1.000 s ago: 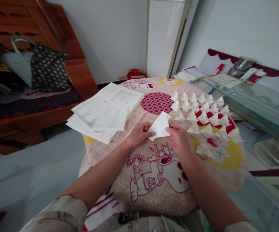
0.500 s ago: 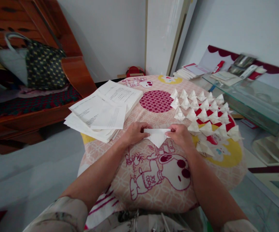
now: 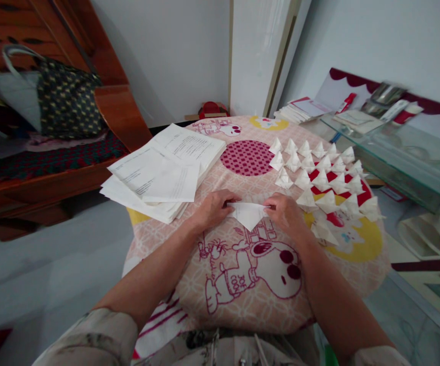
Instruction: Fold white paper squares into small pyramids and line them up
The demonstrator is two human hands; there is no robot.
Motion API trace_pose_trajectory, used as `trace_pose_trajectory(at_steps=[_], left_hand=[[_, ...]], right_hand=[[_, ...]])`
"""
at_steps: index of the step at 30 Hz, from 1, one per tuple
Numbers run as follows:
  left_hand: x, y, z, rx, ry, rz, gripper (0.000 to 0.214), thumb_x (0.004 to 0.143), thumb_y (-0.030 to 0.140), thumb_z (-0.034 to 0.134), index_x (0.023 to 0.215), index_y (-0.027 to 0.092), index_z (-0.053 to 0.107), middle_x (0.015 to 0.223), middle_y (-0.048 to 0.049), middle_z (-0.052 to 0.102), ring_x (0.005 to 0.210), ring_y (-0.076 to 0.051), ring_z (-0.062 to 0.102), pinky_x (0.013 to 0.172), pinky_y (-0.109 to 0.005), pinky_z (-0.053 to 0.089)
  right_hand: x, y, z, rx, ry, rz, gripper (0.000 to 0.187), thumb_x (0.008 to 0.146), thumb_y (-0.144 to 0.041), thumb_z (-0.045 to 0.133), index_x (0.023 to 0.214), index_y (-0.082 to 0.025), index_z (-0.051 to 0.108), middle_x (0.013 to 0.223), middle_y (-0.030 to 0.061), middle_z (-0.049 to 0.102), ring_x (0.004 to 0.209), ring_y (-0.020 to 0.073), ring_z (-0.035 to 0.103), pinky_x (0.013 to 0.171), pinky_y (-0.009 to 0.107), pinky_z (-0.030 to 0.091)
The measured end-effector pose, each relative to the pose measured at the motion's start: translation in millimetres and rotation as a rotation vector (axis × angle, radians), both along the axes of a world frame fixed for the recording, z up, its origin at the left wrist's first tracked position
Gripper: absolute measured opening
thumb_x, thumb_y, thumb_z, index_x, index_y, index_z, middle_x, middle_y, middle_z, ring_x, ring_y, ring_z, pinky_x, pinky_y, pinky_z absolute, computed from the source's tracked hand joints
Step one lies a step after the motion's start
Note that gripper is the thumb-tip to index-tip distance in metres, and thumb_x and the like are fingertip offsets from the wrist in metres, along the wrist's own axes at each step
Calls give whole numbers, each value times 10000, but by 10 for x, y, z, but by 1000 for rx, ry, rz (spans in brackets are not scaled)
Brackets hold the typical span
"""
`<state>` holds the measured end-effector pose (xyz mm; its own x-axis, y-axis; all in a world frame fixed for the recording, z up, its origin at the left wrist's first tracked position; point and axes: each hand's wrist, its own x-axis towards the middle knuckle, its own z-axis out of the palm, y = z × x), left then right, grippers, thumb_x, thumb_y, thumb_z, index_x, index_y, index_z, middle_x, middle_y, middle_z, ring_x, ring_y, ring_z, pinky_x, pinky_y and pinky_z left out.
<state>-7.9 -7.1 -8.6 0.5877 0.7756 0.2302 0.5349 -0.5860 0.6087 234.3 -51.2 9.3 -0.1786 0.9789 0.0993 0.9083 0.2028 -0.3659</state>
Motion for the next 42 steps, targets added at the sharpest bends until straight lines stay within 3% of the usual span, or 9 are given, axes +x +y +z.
trace_pose_trajectory(at_steps=[5, 10, 15, 19, 26, 35, 42], left_hand=[[20, -23, -18, 117, -9, -96, 407, 765, -11, 543, 1109, 129, 711, 976, -73, 704, 937, -183, 636, 869, -329, 520], [68, -101, -34, 209, -1, -179, 513, 763, -57, 462, 1160, 151, 713, 998, -85, 685, 953, -183, 617, 851, -325, 531], [121, -188, -23, 280, 37, -211, 389, 856, -3, 496, 1143, 144, 714, 978, -96, 676, 944, -186, 608, 816, -309, 526], [135, -216, -27, 327, 115, -219, 307, 905, 42, 510, 1104, 141, 723, 940, -85, 676, 895, -180, 601, 780, -286, 505], [98, -257, -49, 323, 257, -227, 194, 948, 153, 541, 933, 160, 734, 858, -62, 654, 831, -180, 584, 708, -281, 447], [93, -250, -57, 276, 241, -230, 199, 938, 145, 547, 825, 164, 709, 817, -47, 647, 803, -160, 575, 671, -264, 408], [84, -264, -3, 272, 213, -251, 225, 948, 139, 525, 865, 163, 733, 800, -52, 646, 790, -161, 580, 679, -272, 427]], right_hand=[[-6, -75, 9, 28, -79, 86, 245, 883, -82, 536, 700, -153, 682, 800, 49, 618, 736, 153, 537, 675, 275, 367], [-47, -156, 27, 102, -208, 127, 208, 897, -91, 535, 751, -156, 668, 831, 58, 606, 752, 163, 508, 652, 294, 337], [-109, -122, -62, 233, -274, 232, 243, 929, -107, 509, 778, -177, 686, 873, 84, 615, 908, 218, 501, 756, 315, 384], [-155, -140, -141, 285, -305, 283, 279, 940, -99, 487, 779, -184, 698, 824, 82, 603, 877, 222, 485, 735, 327, 392], [-203, -213, -168, 252, -304, 278, 259, 919, -75, 526, 759, -172, 705, 812, 78, 602, 859, 205, 497, 710, 321, 388], [-208, -225, -168, 284, -353, 309, 278, 916, -55, 507, 743, -161, 697, 769, 74, 602, 817, 198, 506, 704, 311, 396], [-219, -238, -137, 268, -357, 326, 291, 909, -50, 494, 740, -169, 699, 757, 79, 610, 796, 207, 496, 693, 319, 379]])
